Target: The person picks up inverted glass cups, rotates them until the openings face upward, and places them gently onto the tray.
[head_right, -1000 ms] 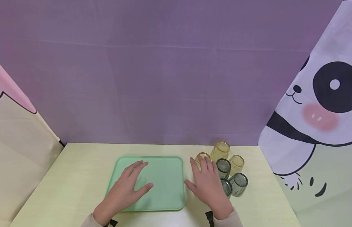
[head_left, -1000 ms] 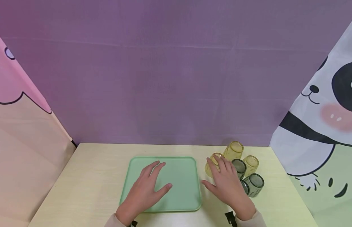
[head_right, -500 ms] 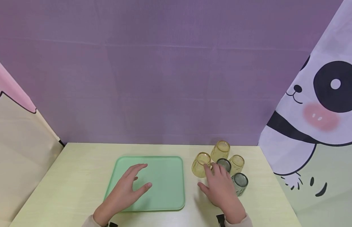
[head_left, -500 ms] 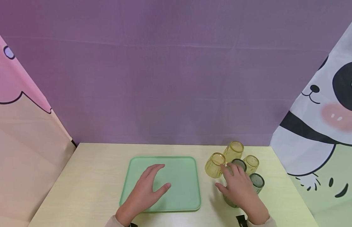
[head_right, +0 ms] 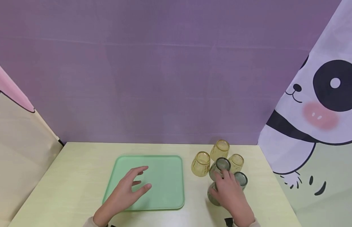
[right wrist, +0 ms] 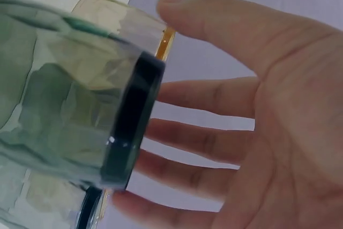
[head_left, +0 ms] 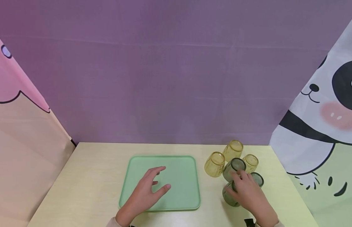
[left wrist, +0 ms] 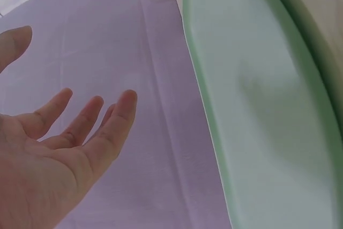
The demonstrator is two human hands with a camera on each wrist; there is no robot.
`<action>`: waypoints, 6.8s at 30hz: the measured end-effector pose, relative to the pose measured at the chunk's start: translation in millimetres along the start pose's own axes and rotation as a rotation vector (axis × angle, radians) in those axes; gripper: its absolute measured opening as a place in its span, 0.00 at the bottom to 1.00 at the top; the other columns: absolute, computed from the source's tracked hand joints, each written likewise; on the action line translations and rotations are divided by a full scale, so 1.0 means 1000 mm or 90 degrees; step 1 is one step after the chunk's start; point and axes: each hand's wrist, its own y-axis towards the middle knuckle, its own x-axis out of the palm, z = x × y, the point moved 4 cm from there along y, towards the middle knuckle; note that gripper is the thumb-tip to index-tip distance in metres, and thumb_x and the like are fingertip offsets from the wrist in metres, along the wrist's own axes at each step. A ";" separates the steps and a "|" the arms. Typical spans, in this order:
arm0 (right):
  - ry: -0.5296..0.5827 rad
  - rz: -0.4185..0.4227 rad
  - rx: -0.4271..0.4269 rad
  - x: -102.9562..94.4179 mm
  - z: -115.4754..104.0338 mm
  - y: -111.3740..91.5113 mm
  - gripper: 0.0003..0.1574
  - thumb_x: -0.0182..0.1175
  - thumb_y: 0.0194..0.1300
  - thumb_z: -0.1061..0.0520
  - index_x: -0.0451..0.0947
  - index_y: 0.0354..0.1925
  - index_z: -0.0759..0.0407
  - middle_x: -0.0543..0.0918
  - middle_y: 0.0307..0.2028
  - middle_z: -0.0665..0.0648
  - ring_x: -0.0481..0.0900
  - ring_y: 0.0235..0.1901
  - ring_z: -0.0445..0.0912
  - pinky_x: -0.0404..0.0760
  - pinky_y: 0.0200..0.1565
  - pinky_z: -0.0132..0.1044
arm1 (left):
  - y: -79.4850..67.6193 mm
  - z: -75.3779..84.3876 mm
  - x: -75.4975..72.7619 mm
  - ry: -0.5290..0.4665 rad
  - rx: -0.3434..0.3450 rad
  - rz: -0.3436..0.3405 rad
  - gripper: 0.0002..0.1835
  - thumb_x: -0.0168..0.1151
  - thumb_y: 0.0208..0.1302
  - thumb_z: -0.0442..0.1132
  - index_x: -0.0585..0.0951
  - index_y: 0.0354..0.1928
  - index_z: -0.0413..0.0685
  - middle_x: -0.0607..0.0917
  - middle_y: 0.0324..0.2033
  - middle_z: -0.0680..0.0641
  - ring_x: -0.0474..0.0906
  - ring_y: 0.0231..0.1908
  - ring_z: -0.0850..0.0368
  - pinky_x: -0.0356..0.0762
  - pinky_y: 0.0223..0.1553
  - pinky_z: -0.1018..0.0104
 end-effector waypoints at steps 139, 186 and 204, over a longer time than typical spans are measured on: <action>0.969 0.023 -0.094 0.023 -0.075 0.029 0.27 0.54 0.70 0.74 0.63 0.65 0.79 0.74 0.61 0.59 0.78 0.56 0.49 0.83 0.51 0.40 | 0.020 0.031 0.006 -0.364 0.121 -0.064 0.39 0.75 0.56 0.30 0.70 0.70 0.49 0.71 0.62 0.40 0.72 0.59 0.41 0.84 0.47 0.53; 0.236 0.244 -0.147 -0.003 -0.033 0.024 0.32 0.78 0.49 0.65 0.80 0.54 0.65 0.81 0.48 0.58 0.80 0.45 0.49 0.81 0.44 0.34 | 0.033 -0.020 -0.046 0.138 -0.098 0.084 0.44 0.77 0.49 0.61 0.75 0.66 0.48 0.74 0.59 0.46 0.73 0.52 0.50 0.78 0.44 0.56; 0.138 0.228 -0.116 -0.009 0.004 0.014 0.31 0.78 0.47 0.67 0.79 0.51 0.71 0.80 0.47 0.65 0.79 0.47 0.60 0.80 0.44 0.54 | 0.055 -0.044 -0.064 0.234 -0.103 0.087 0.44 0.73 0.54 0.54 0.70 0.68 0.36 0.68 0.62 0.35 0.60 0.63 0.34 0.71 0.56 0.40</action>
